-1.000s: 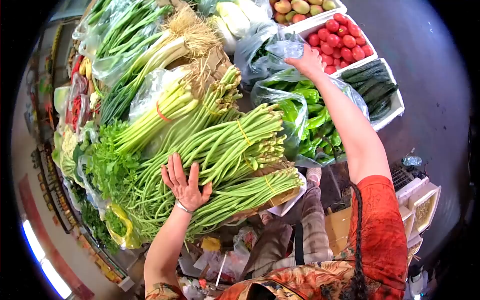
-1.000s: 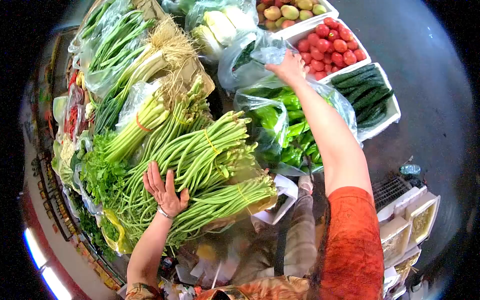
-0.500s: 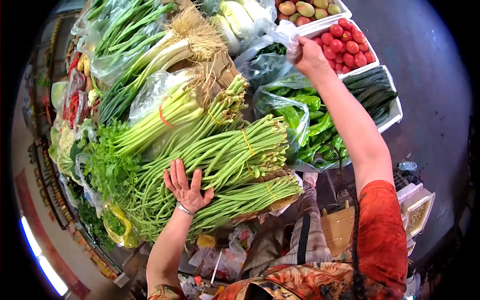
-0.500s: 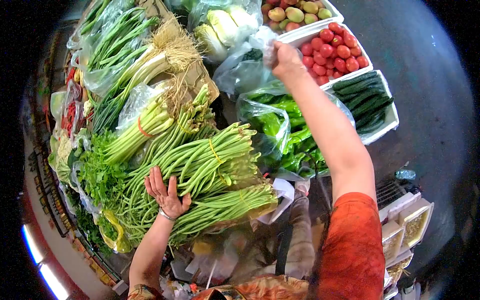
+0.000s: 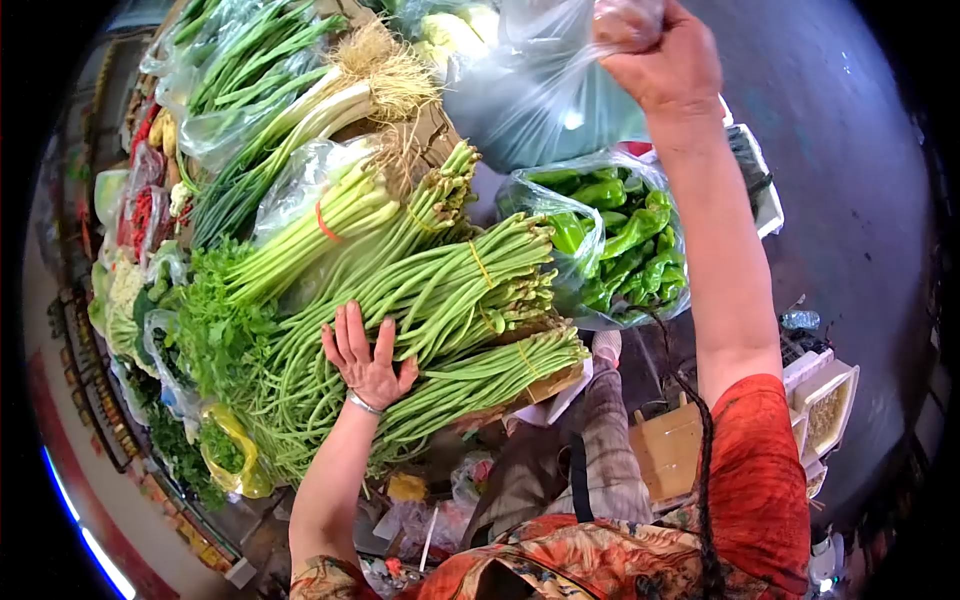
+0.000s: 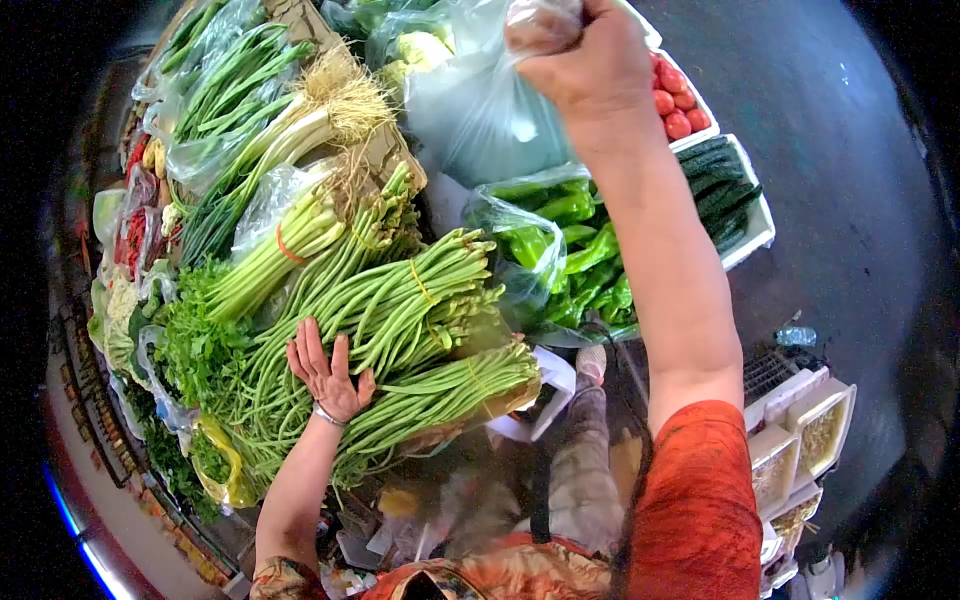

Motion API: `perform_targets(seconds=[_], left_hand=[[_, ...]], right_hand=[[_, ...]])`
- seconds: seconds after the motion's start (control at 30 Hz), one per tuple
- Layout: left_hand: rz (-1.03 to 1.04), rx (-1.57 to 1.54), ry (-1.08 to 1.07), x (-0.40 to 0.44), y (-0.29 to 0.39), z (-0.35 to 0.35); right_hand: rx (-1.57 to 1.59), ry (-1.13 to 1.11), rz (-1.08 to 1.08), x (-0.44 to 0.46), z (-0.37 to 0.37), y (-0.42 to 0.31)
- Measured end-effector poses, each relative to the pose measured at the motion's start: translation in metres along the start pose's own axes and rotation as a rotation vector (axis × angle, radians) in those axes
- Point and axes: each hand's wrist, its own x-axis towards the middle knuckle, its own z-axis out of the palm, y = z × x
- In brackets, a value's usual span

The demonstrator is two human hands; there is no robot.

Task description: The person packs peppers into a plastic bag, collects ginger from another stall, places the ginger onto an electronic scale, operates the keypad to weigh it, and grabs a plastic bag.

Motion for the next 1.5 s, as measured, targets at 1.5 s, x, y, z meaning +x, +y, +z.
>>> perform_targets(seconds=[1.5], left_hand=[[0.002, 0.100, 0.136, -0.014, -0.014, 0.029]], right_hand=[[-0.205, 1.137, -0.290, -0.759, -0.028, 0.042]])
